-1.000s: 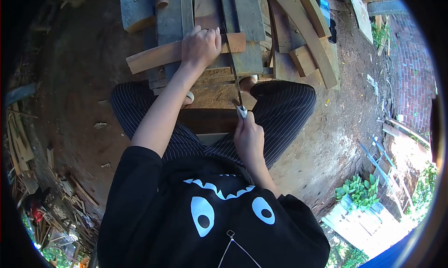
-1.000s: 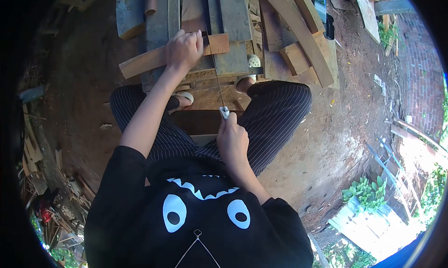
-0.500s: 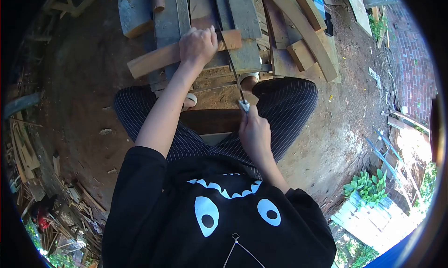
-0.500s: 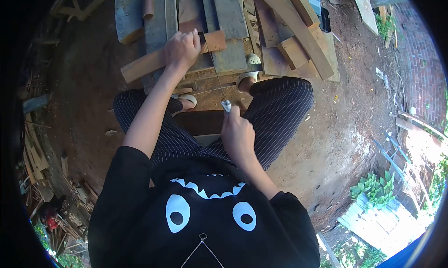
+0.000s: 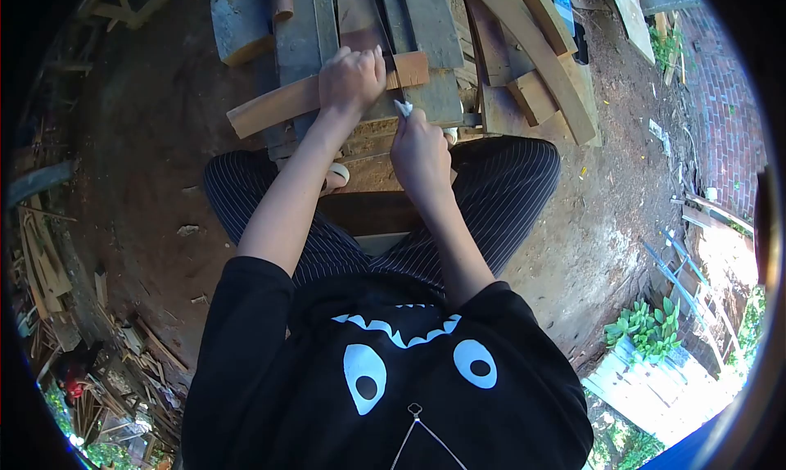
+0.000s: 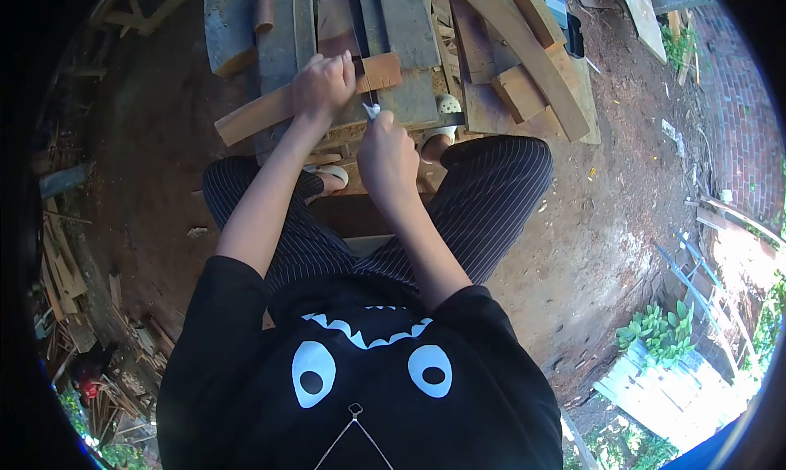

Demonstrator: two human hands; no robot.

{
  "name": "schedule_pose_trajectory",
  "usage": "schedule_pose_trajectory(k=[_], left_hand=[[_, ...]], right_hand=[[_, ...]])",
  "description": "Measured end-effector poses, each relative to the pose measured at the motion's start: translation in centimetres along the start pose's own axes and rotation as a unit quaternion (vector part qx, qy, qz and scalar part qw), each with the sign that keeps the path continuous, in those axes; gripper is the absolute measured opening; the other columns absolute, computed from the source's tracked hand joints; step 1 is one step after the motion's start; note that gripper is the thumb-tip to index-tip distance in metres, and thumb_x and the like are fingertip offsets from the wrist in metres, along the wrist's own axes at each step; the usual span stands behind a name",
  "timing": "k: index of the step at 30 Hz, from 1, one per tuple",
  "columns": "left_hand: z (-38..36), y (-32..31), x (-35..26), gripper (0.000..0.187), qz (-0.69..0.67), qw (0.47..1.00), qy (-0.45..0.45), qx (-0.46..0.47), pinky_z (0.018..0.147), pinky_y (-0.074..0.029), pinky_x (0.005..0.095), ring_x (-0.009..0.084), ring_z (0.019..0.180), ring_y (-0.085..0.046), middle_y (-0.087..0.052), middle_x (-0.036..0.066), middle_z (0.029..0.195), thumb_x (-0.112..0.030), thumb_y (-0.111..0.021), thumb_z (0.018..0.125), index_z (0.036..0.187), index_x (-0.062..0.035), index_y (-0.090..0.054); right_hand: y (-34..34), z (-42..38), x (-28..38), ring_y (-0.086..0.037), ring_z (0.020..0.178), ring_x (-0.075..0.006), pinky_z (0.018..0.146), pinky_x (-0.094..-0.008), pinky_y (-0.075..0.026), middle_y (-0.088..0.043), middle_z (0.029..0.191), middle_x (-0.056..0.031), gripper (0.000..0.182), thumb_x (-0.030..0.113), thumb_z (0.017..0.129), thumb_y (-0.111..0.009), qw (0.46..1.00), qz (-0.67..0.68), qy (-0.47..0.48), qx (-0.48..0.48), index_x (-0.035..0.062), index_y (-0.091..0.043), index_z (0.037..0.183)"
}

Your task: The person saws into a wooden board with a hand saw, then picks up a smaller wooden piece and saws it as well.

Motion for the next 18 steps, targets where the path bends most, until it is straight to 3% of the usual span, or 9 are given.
schedule_pose_trajectory(k=[4, 7, 12, 18], left_hand=[[0.0, -0.1, -0.2, 0.036, 0.016, 1.000, 0.022, -0.003, 0.056, -0.049, 0.0408, 0.0285, 0.058, -0.059, -0.060, 0.013, 0.057, -0.020, -0.051, 0.088, 0.056, -0.0059, -0.058], [0.0, 0.2, -0.1, 0.037, -0.002, 1.000, 0.005, -0.004, 0.056, -0.049, 0.0412, 0.0286, 0.058, -0.059, -0.059, 0.013, 0.056, -0.020, -0.051, 0.088, 0.055, -0.0057, -0.058], [-0.2, -0.3, -0.2, 0.036, 0.006, 0.999, -0.013, -0.030, 0.053, -0.049, 0.0416, 0.0279, 0.056, -0.059, -0.058, 0.013, 0.055, -0.020, -0.053, 0.087, 0.053, -0.0068, -0.057], [0.1, 0.0, 0.0, 0.036, 0.006, 0.999, -0.021, -0.040, 0.052, -0.049, 0.0412, 0.0276, 0.056, -0.058, -0.058, 0.012, 0.054, -0.020, -0.054, 0.086, 0.052, -0.0068, -0.056]], right_hand=[[1.0, -4.5, -1.8, -0.059, 0.066, -0.0452, 0.055, -0.0518, -0.048, -0.059, 0.070, -0.0274, 0.013, 0.011, 0.090, -0.047, 0.999, 0.043, -0.008, 0.007, -0.0009, -0.049, 0.085], [1.5, -6.2, -3.2, -0.061, 0.064, -0.0446, 0.056, -0.0536, -0.049, -0.059, 0.066, -0.0268, 0.018, 0.017, 0.090, -0.046, 0.997, 0.079, 0.025, -0.002, -0.0011, -0.050, 0.093], [-0.6, -0.3, -1.3, -0.061, 0.062, -0.0439, 0.054, -0.0527, -0.049, -0.059, 0.066, -0.0271, 0.013, 0.012, 0.089, -0.049, 0.999, 0.022, 0.022, -0.015, -0.0008, -0.049, 0.089], [0.5, -6.3, -4.7, -0.061, 0.064, -0.0446, 0.056, -0.0529, -0.049, -0.059, 0.069, -0.0277, 0.023, 0.021, 0.092, -0.045, 0.995, 0.088, 0.053, -0.008, -0.0010, -0.047, 0.086]])
Point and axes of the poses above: each hand's wrist, its own z-axis towards the middle knuckle, its own y-axis out of the back of the hand, x = y × z, the point moved 2 cm from there along z, towards the middle knuckle
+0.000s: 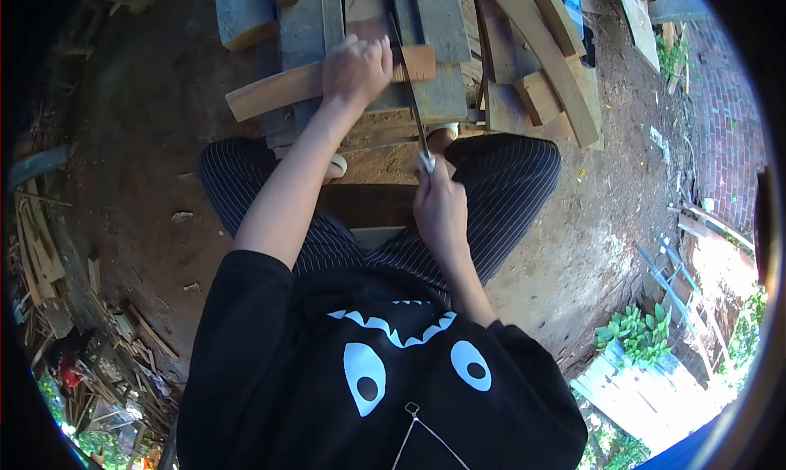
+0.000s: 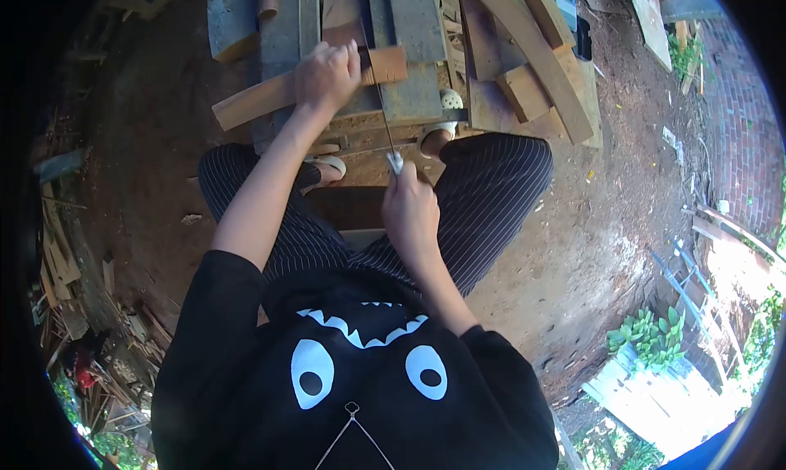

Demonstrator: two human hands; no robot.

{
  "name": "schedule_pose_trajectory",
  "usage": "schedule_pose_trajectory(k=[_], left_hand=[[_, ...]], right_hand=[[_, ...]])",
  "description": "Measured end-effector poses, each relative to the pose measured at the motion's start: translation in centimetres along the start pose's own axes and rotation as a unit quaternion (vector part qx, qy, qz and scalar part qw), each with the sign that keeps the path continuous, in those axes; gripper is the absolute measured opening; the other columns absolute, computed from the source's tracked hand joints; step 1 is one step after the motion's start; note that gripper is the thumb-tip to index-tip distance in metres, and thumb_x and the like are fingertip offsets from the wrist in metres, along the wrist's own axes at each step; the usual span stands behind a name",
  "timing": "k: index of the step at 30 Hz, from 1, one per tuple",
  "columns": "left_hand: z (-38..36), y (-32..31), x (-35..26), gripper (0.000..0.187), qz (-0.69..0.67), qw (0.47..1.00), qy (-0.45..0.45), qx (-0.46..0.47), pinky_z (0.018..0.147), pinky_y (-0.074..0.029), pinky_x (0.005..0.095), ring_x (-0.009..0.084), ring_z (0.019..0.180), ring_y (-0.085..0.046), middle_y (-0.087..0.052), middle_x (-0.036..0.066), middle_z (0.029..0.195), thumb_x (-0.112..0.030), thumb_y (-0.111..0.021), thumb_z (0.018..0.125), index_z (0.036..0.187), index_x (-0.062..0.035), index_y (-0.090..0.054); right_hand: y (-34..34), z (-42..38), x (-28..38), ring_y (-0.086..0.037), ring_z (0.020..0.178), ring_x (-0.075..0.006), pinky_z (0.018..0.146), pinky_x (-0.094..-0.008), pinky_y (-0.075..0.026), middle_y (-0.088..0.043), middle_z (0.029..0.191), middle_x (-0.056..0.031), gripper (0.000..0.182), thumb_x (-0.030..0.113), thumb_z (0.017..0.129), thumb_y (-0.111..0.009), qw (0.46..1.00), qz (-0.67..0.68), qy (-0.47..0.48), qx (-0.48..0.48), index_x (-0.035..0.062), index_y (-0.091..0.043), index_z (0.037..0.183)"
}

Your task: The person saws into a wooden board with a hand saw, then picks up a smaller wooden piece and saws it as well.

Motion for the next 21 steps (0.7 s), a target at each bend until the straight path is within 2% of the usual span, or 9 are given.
schedule_pose_trajectory(k=[3, 5, 6, 9, 12, 15, 19, 20, 21], left_hand=[[-0.2, -0.2, -0.2, 0.036, -0.006, 1.000, -0.006, 0.004, 0.052, -0.049, 0.0411, 0.0273, 0.057, -0.059, -0.058, 0.012, 0.055, -0.020, -0.054, 0.086, 0.053, -0.0070, -0.057], [-0.2, 0.0, -0.2, 0.035, 0.018, 1.000, 0.012, 0.006, 0.052, -0.049, 0.0411, 0.0271, 0.058, -0.059, -0.058, 0.011, 0.055, -0.020, -0.054, 0.086, 0.054, -0.0070, -0.057], [-0.4, -0.2, 0.0, 0.035, 0.008, 1.000, -0.010, 0.007, 0.053, -0.049, 0.0410, 0.0274, 0.058, -0.059, -0.059, 0.012, 0.055, -0.020, -0.053, 0.087, 0.055, -0.0070, -0.058], [-0.2, -0.2, 0.0, 0.037, 0.023, 0.999, 0.022, 0.002, 0.053, -0.050, 0.0410, 0.0279, 0.058, -0.060, -0.059, 0.012, 0.056, -0.020, -0.052, 0.088, 0.054, -0.0069, -0.058], [-0.2, -0.3, 0.1, 0.037, 0.003, 1.000, 0.005, -0.002, 0.054, -0.050, 0.0413, 0.0285, 0.058, -0.060, -0.059, 0.013, 0.056, -0.021, -0.052, 0.088, 0.055, -0.0065, -0.058], [-0.3, -0.5, 0.0, 0.037, 0.026, 0.999, 0.006, 0.020, 0.054, -0.051, 0.0396, 0.0250, 0.057, -0.059, -0.060, 0.010, 0.055, -0.022, -0.052, 0.086, 0.053, -0.0077, -0.059], [-0.6, -0.6, -0.3, 0.033, -0.005, 0.997, -0.071, -0.029, 0.050, -0.048, 0.0380, 0.0234, 0.056, -0.057, -0.058, 0.007, 0.052, -0.022, -0.054, 0.084, 0.054, -0.0090, -0.055], [-0.8, -0.7, -0.4, 0.029, -0.028, 0.996, -0.077, -0.026, 0.051, -0.045, 0.0395, 0.0273, 0.054, -0.054, -0.055, 0.009, 0.054, -0.015, -0.057, 0.082, 0.054, -0.0069, -0.053], [-1.2, -0.6, -0.6, 0.028, -0.032, 0.996, -0.075, -0.025, 0.052, -0.045, 0.0397, 0.0272, 0.055, -0.054, -0.055, 0.009, 0.055, -0.015, -0.057, 0.082, 0.055, -0.0069, -0.053]], right_hand=[[-1.3, 5.4, 2.2, -0.061, 0.063, -0.0445, 0.055, -0.0532, -0.049, -0.060, 0.068, -0.0270, 0.020, 0.019, 0.091, -0.047, 0.997, -0.062, -0.034, -0.015, 0.0002, -0.048, 0.088], [-2.3, 6.1, 2.2, -0.061, 0.063, -0.0447, 0.055, -0.0534, -0.049, -0.060, 0.068, -0.0270, 0.019, 0.019, 0.091, -0.048, 0.997, -0.063, -0.033, -0.018, 0.0003, -0.048, 0.089], [-2.6, 6.5, 2.2, -0.061, 0.064, -0.0448, 0.056, -0.0535, -0.049, -0.060, 0.068, -0.0269, 0.018, 0.019, 0.091, -0.048, 0.997, -0.064, -0.030, -0.022, 0.0003, -0.048, 0.090], [-0.3, 1.3, 1.1, -0.061, 0.066, -0.0454, 0.058, -0.0537, -0.049, -0.060, 0.067, -0.0270, 0.020, 0.019, 0.091, -0.047, 0.999, -0.032, -0.035, 0.012, -0.0009, -0.048, 0.090], [-0.1, 1.3, 0.8, -0.061, 0.065, -0.0456, 0.057, -0.0535, -0.049, -0.060, 0.066, -0.0272, 0.020, 0.019, 0.091, -0.047, 1.000, -0.011, -0.006, 0.000, -0.0016, -0.048, 0.088], [-1.7, 6.8, 2.2, -0.061, 0.064, -0.0456, 0.056, -0.0537, -0.049, -0.060, 0.066, -0.0274, 0.020, 0.018, 0.090, -0.048, 0.998, -0.067, -0.013, -0.016, -0.0013, -0.049, 0.086], [-1.0, 6.3, 2.9, -0.060, 0.067, -0.0457, 0.061, -0.0530, -0.048, -0.059, 0.069, -0.0279, 0.022, 0.019, 0.091, -0.049, 0.998, -0.047, -0.040, -0.014, -0.0019, -0.050, 0.084], [-0.3, 5.8, 3.2, -0.060, 0.067, -0.0458, 0.061, -0.0533, -0.048, -0.059, 0.069, -0.0284, 0.022, 0.019, 0.091, -0.049, 0.998, -0.047, -0.045, -0.007, -0.0019, -0.049, 0.083], [0.1, 5.3, 3.5, -0.060, 0.068, -0.0459, 0.061, -0.0536, -0.048, -0.059, 0.068, -0.0289, 0.022, 0.019, 0.091, -0.048, 0.998, -0.047, -0.052, 0.002, -0.0018, -0.049, 0.083]])
Point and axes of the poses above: each hand's wrist, its own z-axis towards the middle knuckle, its own y-axis out of the back of the hand, x = y × z, the point moved 2 cm from there along z, towards the middle knuckle
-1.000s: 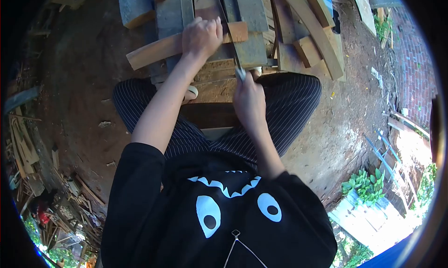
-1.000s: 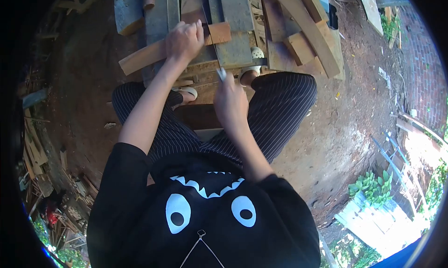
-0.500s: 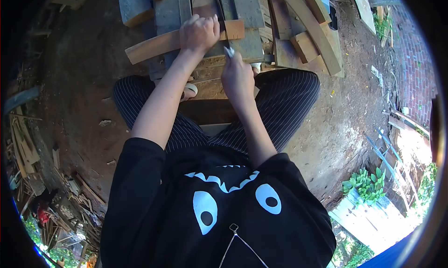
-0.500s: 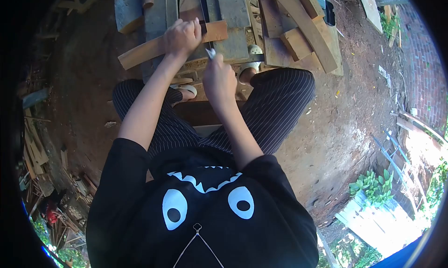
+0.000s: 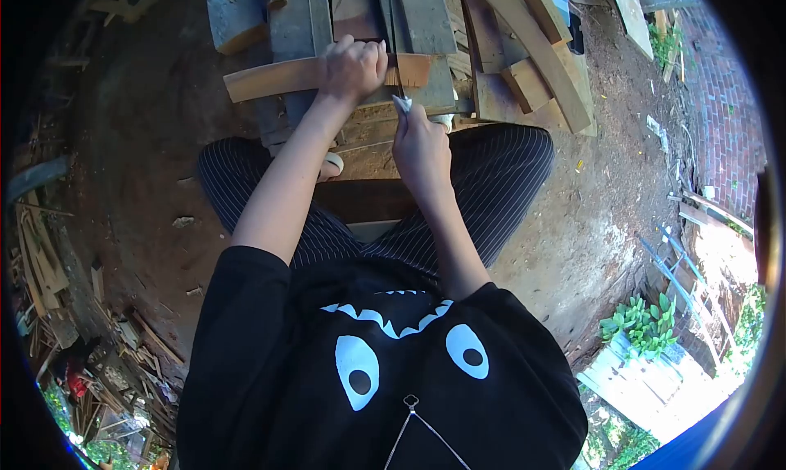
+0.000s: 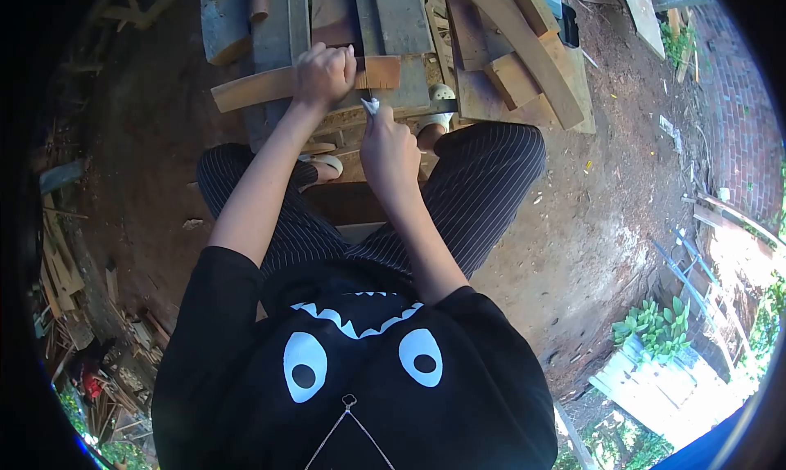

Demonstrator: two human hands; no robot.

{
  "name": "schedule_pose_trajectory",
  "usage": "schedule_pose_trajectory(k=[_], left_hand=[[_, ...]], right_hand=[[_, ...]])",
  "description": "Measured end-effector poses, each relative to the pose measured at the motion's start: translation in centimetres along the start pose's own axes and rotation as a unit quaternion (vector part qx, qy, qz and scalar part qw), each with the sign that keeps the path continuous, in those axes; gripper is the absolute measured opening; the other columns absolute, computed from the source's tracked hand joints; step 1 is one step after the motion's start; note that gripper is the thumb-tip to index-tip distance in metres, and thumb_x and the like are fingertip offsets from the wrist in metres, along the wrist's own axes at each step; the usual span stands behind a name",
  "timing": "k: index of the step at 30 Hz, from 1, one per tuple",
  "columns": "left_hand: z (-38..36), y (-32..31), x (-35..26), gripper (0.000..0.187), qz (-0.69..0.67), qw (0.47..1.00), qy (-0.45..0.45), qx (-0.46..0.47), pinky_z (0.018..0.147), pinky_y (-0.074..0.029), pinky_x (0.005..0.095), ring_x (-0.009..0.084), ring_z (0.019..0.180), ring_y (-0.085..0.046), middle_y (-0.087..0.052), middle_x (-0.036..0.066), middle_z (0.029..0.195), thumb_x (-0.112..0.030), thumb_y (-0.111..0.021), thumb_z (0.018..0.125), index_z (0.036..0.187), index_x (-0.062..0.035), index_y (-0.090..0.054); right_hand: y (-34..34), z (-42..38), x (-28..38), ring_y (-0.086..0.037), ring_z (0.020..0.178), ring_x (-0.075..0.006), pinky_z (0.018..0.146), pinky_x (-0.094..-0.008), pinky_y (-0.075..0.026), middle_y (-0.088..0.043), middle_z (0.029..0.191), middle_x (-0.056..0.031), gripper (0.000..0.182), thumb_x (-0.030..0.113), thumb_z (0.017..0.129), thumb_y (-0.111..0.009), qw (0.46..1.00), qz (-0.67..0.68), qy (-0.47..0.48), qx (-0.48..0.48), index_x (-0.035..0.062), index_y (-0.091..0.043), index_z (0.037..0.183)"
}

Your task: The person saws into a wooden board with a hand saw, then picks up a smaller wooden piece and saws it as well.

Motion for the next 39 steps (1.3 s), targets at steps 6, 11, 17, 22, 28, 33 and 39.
schedule_pose_trajectory(k=[6, 11, 17, 22, 28, 33, 39], left_hand=[[0.4, 0.3, 0.1, 0.026, 0.015, 0.999, 0.028, -0.021, 0.053, -0.045, 0.0398, 0.0266, 0.057, -0.054, -0.057, 0.009, 0.058, -0.014, -0.055, 0.082, 0.057, -0.0061, -0.053], [0.2, 1.1, -0.2, 0.021, 0.045, 0.999, 0.001, -0.025, 0.055, -0.045, 0.0361, 0.0218, 0.063, -0.052, -0.049, 0.004, 0.060, -0.020, -0.055, 0.083, 0.064, -0.0102, -0.051], [0.4, 1.4, -0.5, 0.022, 0.064, 0.996, -0.063, -0.030, 0.057, -0.044, 0.0341, 0.0200, 0.064, -0.052, -0.048, 0.003, 0.061, -0.022, -0.053, 0.085, 0.067, -0.0119, -0.049], [2.2, 2.7, 0.2, 0.025, 0.013, 0.999, 0.027, -0.027, 0.055, -0.047, 0.0391, 0.0268, 0.059, -0.057, -0.055, 0.009, 0.059, -0.018, -0.049, 0.087, 0.064, -0.0074, -0.054], [4.8, 4.7, -0.4, 0.037, -0.007, 0.978, 0.148, 0.145, 0.058, -0.052, 0.0472, 0.0376, 0.062, -0.063, -0.061, 0.023, 0.063, -0.020, -0.045, 0.088, 0.060, -0.0011, -0.060], [3.7, 4.2, -1.7, 0.032, 0.048, 0.993, 0.099, 0.042, 0.054, -0.049, 0.0442, 0.0318, 0.057, -0.061, -0.059, 0.015, 0.057, -0.019, -0.047, 0.086, 0.058, -0.0051, -0.055], [2.7, 3.2, -2.4, 0.022, 0.047, 0.991, -0.122, -0.033, 0.051, -0.040, 0.0358, 0.0217, 0.056, -0.050, -0.047, 0.004, 0.056, -0.018, -0.050, 0.082, 0.061, -0.0108, -0.047]], right_hand=[[-1.8, 0.4, 0.8, -0.060, 0.066, -0.0472, 0.058, -0.0541, -0.048, -0.059, 0.067, -0.0293, 0.024, 0.021, 0.093, -0.045, 0.999, 0.006, -0.029, -0.025, -0.0016, -0.047, 0.084], [1.5, 0.5, 2.9, -0.062, 0.076, -0.0451, 0.067, -0.0530, -0.050, -0.062, 0.078, -0.0288, 0.029, 0.025, 0.093, -0.045, 0.998, -0.055, -0.030, 0.016, -0.0036, -0.050, 0.092], [5.5, 0.9, 4.5, -0.062, 0.077, -0.0435, 0.069, -0.0490, -0.051, -0.062, 0.079, -0.0273, 0.025, 0.017, 0.089, -0.048, 0.997, -0.051, 0.005, 0.066, -0.0055, -0.058, 0.085], [3.0, -0.3, 5.2, -0.061, 0.073, -0.0448, 0.065, -0.0507, -0.048, -0.060, 0.075, -0.0286, 0.022, 0.019, 0.092, -0.049, 0.999, 0.003, -0.036, -0.025, -0.0030, -0.049, 0.089], [0.1, -0.7, 2.5, -0.059, 0.065, -0.0453, 0.058, -0.0543, -0.045, -0.060, 0.068, -0.0262, 0.022, 0.021, 0.093, -0.046, 0.992, 0.085, 0.019, -0.094, -0.0002, -0.043, 0.088], [2.7, -1.2, 2.3, -0.058, 0.064, -0.0441, 0.058, -0.0518, -0.046, -0.058, 0.066, -0.0262, 0.020, 0.018, 0.093, -0.048, 0.993, 0.079, 0.026, -0.083, -0.0015, -0.049, 0.087], [6.9, -3.6, 2.9, -0.060, 0.069, -0.0432, 0.063, -0.0488, -0.048, -0.059, 0.068, -0.0255, 0.024, 0.018, 0.092, -0.049, 0.998, 0.053, -0.025, -0.030, -0.0043, -0.053, 0.082]])
Point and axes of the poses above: each hand's wrist, its own z-axis towards the middle knuckle, its own y-axis out of the back of the hand, x = y × z, the point moved 2 cm from there along z, towards the middle knuckle
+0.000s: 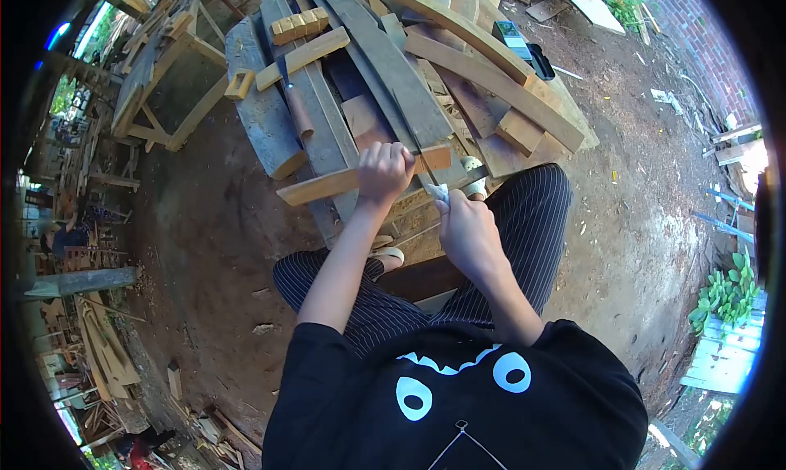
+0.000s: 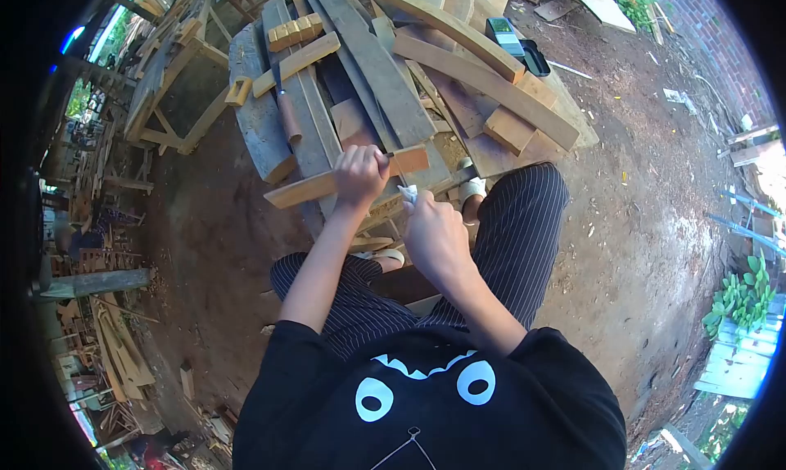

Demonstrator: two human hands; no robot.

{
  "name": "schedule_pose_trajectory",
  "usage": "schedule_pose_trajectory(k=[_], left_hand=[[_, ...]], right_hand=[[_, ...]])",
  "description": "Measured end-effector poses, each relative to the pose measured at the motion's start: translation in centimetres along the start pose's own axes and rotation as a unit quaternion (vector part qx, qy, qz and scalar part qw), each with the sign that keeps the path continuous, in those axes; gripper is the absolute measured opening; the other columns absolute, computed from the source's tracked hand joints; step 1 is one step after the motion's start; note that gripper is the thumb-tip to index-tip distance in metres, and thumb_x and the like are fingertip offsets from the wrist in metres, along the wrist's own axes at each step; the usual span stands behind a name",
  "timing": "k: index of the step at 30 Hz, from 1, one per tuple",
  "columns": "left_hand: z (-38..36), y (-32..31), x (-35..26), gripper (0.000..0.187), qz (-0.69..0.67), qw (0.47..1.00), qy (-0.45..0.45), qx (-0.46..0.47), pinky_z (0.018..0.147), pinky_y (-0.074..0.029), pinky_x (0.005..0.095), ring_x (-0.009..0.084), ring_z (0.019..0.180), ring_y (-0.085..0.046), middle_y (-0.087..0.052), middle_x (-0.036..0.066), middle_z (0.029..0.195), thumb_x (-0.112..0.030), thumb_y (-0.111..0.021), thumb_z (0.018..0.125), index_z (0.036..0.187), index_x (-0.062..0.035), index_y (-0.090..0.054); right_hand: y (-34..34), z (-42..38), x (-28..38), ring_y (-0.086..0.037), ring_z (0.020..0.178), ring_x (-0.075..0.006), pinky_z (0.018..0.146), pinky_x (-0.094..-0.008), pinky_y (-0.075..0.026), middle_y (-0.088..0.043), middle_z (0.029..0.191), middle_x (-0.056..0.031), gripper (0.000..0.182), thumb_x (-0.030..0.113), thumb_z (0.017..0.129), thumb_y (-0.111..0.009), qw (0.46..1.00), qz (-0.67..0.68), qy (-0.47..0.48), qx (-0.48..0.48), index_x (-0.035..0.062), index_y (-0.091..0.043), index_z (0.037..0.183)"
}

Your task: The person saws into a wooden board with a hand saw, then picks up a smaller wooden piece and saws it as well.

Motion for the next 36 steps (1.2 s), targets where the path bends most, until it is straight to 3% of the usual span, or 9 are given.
schedule_pose_trajectory(k=[5, 8, 11, 15, 21, 26, 30, 34, 36], left_hand=[[1.4, 0.8, 1.2, 0.023, 0.035, 0.986, -0.156, 0.043, 0.051, -0.038, 0.0332, 0.0185, 0.057, -0.047, -0.044, 0.002, 0.058, -0.021, -0.054, 0.081, 0.061, -0.0122, -0.046], [3.0, 1.7, 2.3, 0.026, 0.062, 0.968, -0.233, 0.063, 0.052, -0.040, 0.0338, 0.0191, 0.057, -0.050, -0.046, 0.003, 0.057, -0.023, -0.057, 0.081, 0.060, -0.0118, -0.046], [4.8, 2.3, 2.9, 0.029, 0.001, 0.974, -0.185, 0.132, 0.051, -0.044, 0.0342, 0.0213, 0.055, -0.054, -0.052, 0.005, 0.053, -0.023, -0.056, 0.083, 0.057, -0.0109, -0.051], [7.5, 4.8, 1.7, 0.038, -0.033, 0.962, 0.055, 0.267, 0.054, -0.052, 0.0437, 0.0318, 0.057, -0.064, -0.062, 0.017, 0.059, -0.027, -0.051, 0.088, 0.060, -0.0041, -0.063], [4.4, 4.4, 0.8, 0.042, 0.000, 0.967, 0.122, 0.222, 0.050, -0.051, 0.0405, 0.0322, 0.052, -0.062, -0.059, 0.017, 0.053, -0.023, -0.047, 0.090, 0.056, -0.0042, -0.062], [1.2, 4.9, 1.4, 0.040, -0.127, 0.960, 0.208, 0.139, 0.047, -0.046, 0.0439, 0.0348, 0.049, -0.058, -0.055, 0.019, 0.053, -0.022, -0.049, 0.090, 0.056, -0.0035, -0.059], [1.1, 7.5, -0.5, 0.039, -0.187, 0.934, 0.255, 0.166, 0.049, -0.042, 0.0464, 0.0389, 0.054, -0.056, -0.053, 0.022, 0.057, -0.021, -0.050, 0.091, 0.059, -0.0001, -0.056], [0.5, 9.6, -2.8, 0.037, -0.202, 0.924, 0.284, 0.155, 0.050, -0.041, 0.0459, 0.0395, 0.057, -0.056, -0.054, 0.022, 0.059, -0.020, -0.051, 0.091, 0.061, 0.0012, -0.055], [0.0, 10.1, -3.5, 0.036, -0.200, 0.928, 0.283, 0.140, 0.049, -0.040, 0.0448, 0.0389, 0.054, -0.054, -0.053, 0.021, 0.058, -0.019, -0.052, 0.090, 0.060, 0.0008, -0.054]], right_hand=[[-0.9, 0.0, -0.3, -0.061, 0.073, -0.0435, 0.068, -0.0491, -0.048, -0.060, 0.073, -0.0293, 0.027, 0.017, 0.092, -0.046, 0.993, 0.115, 0.027, -0.015, -0.0071, -0.055, 0.083], [-3.0, 0.8, -0.2, -0.061, 0.073, -0.0437, 0.067, -0.0476, -0.046, -0.060, 0.073, -0.0286, 0.027, 0.016, 0.092, -0.046, 0.964, 0.261, -0.052, 0.014, -0.0079, -0.055, 0.082], [-5.0, 0.4, 0.8, -0.060, 0.071, -0.0436, 0.063, -0.0480, -0.045, -0.059, 0.070, -0.0272, 0.024, 0.014, 0.093, -0.046, 0.961, 0.260, 0.006, -0.093, -0.0066, -0.053, 0.083], [-4.8, 0.6, 1.7, -0.060, 0.066, -0.0431, 0.057, -0.0470, -0.045, -0.058, 0.067, -0.0268, 0.020, 0.012, 0.094, -0.045, 0.963, 0.247, 0.003, -0.103, -0.0057, -0.049, 0.085], [-2.9, 1.2, 1.1, -0.060, 0.054, -0.0365, 0.048, -0.0416, -0.043, -0.056, 0.059, -0.0211, 0.014, 0.008, 0.093, -0.044, 0.935, 0.238, 0.050, -0.257, -0.0031, -0.047, 0.085], [-1.8, 4.4, -2.7, -0.051, 0.049, -0.0129, 0.046, -0.0272, -0.037, -0.051, 0.055, -0.0080, 0.025, 0.023, 0.091, -0.056, 0.953, 0.238, 0.048, -0.180, -0.0015, -0.052, 0.085], [-3.1, 3.9, -3.6, -0.045, 0.046, -0.0053, 0.042, -0.0212, -0.035, -0.051, 0.057, -0.0003, 0.031, 0.032, 0.089, -0.060, 0.868, 0.494, 0.041, 0.039, 0.0020, -0.053, 0.084], [-3.0, 3.1, -2.8, -0.036, 0.031, -0.0050, 0.027, -0.0193, -0.022, -0.052, 0.055, -0.0035, 0.028, 0.028, 0.090, -0.059, 0.826, 0.550, 0.020, 0.121, 0.0012, -0.051, 0.091], [-3.4, 2.9, -3.3, -0.036, 0.032, -0.0048, 0.030, -0.0189, -0.024, -0.050, 0.056, -0.0026, 0.022, 0.023, 0.092, -0.055, 0.790, 0.595, 0.026, 0.144, 0.0013, -0.051, 0.093]])
Point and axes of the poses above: each hand's wrist, its own z-axis towards the middle knuckle, its own y-axis out of the back of the hand, x = y × z, the point moved 2 cm from there along z, towards the middle knuckle
